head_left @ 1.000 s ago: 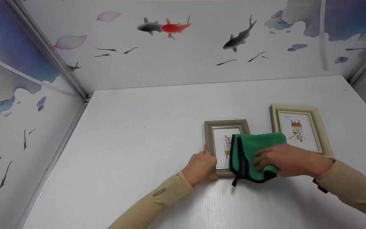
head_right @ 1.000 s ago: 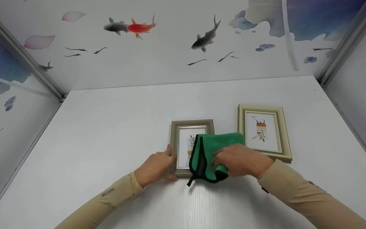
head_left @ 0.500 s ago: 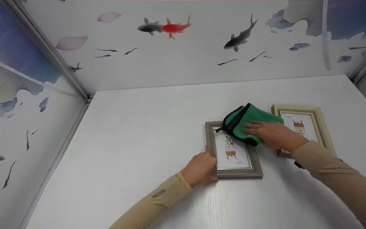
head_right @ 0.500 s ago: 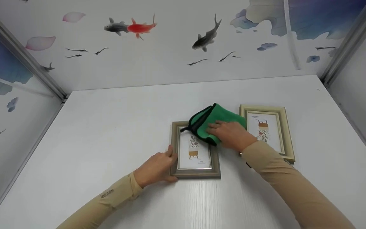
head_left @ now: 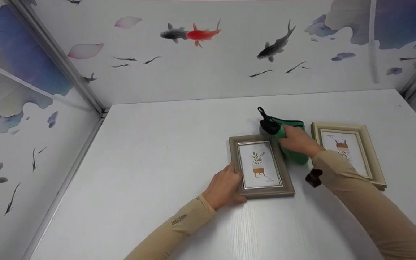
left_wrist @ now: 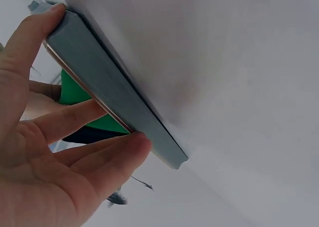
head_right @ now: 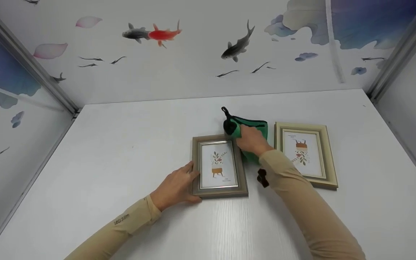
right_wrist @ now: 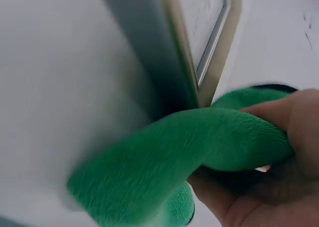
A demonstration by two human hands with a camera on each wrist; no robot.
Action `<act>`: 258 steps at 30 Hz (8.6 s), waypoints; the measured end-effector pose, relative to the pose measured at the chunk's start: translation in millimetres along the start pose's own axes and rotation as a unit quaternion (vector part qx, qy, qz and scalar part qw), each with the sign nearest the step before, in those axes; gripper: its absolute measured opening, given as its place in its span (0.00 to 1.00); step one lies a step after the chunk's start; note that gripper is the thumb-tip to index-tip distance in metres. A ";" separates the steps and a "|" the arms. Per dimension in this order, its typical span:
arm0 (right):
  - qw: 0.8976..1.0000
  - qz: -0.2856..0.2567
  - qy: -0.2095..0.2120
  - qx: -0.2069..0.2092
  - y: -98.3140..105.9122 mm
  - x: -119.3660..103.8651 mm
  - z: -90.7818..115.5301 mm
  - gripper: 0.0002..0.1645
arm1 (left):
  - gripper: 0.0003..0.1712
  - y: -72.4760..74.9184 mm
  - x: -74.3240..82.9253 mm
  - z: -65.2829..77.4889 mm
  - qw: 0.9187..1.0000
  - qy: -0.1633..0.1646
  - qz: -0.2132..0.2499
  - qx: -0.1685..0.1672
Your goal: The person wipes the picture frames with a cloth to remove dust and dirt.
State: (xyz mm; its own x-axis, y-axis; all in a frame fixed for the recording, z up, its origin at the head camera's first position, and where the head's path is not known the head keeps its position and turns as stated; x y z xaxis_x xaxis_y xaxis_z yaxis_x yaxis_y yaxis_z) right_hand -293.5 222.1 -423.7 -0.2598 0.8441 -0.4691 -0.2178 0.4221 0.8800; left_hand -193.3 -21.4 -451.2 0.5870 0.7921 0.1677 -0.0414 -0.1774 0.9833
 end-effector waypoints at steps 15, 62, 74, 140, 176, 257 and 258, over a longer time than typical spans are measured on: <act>0.998 -0.021 0.045 0.024 -25.6 -22.2 76.0 0.10 | 0.42 8.2 -24.3 -17.6 0.998 0.001 0.056 -0.021; 0.951 -0.306 -0.045 -0.003 -39.3 -11.0 99.4 0.37 | 0.25 8.1 -16.6 -31.9 0.997 -0.026 0.008 -0.068; 0.989 -0.140 0.009 0.057 -40.3 -23.9 101.3 0.32 | 0.26 7.4 -19.4 -28.3 0.996 -0.028 0.018 -0.077; 0.912 0.402 0.063 -0.055 -43.2 -78.5 14.2 0.18 | 0.16 5.2 -5.0 10.0 0.995 -0.044 -0.074 0.044; 0.945 0.281 0.166 -0.013 -36.5 -59.0 39.3 0.26 | 0.09 0.4 -0.4 13.1 0.982 -0.071 -0.166 0.059; 0.941 0.096 0.309 -0.099 -59.4 -70.3 79.6 0.33 | 0.12 21.0 -71.0 -87.6 0.993 -0.027 0.076 -0.087; 0.941 0.100 0.308 -0.098 -57.6 -67.7 80.8 0.32 | 0.12 21.0 -70.5 -87.8 0.993 -0.025 0.072 -0.089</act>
State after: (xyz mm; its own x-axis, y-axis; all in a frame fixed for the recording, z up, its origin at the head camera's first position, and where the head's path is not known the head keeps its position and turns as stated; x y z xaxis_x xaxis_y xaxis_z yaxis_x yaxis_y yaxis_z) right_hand -187.4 167.4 -436.7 -0.7963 0.5234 -0.3033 -0.2607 0.1555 0.9528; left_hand -306.6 -29.7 -436.2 0.6036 0.7352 0.3084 -0.2672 -0.1779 0.9471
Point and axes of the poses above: each hand's wrist, its own z-axis away from the middle knuckle, its own y-axis out of the back of the hand, x = y × z, the point moved 1 cm from there along -z, towards the middle knuckle, and after that the axes turned 4 degrees about z, right-handed, at the moved point
